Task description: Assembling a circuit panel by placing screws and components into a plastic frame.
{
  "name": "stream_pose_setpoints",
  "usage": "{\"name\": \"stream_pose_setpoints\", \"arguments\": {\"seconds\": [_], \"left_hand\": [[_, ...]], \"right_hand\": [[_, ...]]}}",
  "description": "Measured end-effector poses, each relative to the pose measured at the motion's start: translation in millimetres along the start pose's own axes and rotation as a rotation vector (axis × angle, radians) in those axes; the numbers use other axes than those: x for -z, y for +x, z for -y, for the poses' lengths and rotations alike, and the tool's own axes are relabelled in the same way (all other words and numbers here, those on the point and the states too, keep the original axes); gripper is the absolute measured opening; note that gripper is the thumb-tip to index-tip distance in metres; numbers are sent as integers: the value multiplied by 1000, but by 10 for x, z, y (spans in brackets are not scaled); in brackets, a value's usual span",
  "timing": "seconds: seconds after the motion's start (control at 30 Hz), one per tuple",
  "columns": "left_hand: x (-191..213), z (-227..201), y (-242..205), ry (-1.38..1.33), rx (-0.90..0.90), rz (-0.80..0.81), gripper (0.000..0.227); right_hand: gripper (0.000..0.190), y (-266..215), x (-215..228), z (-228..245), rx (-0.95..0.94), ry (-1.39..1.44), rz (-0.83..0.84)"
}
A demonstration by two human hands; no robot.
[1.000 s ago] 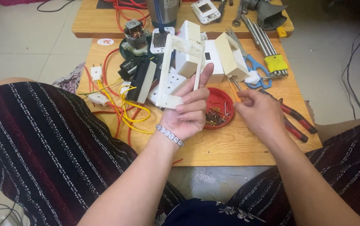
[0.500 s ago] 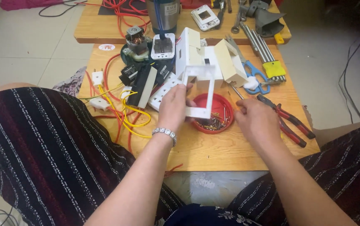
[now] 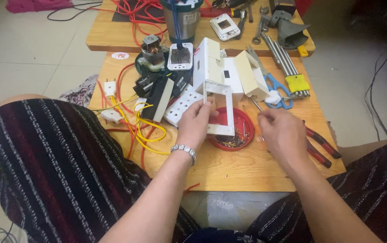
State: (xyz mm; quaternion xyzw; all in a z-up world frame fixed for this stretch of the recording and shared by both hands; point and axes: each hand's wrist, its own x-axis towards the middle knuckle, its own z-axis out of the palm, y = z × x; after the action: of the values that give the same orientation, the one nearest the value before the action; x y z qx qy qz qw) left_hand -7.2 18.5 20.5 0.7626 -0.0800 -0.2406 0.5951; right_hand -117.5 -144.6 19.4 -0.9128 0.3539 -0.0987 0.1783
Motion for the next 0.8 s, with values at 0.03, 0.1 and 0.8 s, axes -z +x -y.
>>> {"name": "stream_pose_setpoints", "arguments": {"seconds": [0.03, 0.1, 0.8], "left_hand": [[3, -1, 4, -4, -3, 1, 41], [16, -1, 41, 70, -99, 38, 40], [-96, -72, 368, -128, 45, 43, 38]], "right_hand": [[28, 21, 64, 60, 1, -3, -4], [26, 94, 173, 191, 134, 72, -156], [41, 1970, -345, 1116, 174, -216, 217]]}}
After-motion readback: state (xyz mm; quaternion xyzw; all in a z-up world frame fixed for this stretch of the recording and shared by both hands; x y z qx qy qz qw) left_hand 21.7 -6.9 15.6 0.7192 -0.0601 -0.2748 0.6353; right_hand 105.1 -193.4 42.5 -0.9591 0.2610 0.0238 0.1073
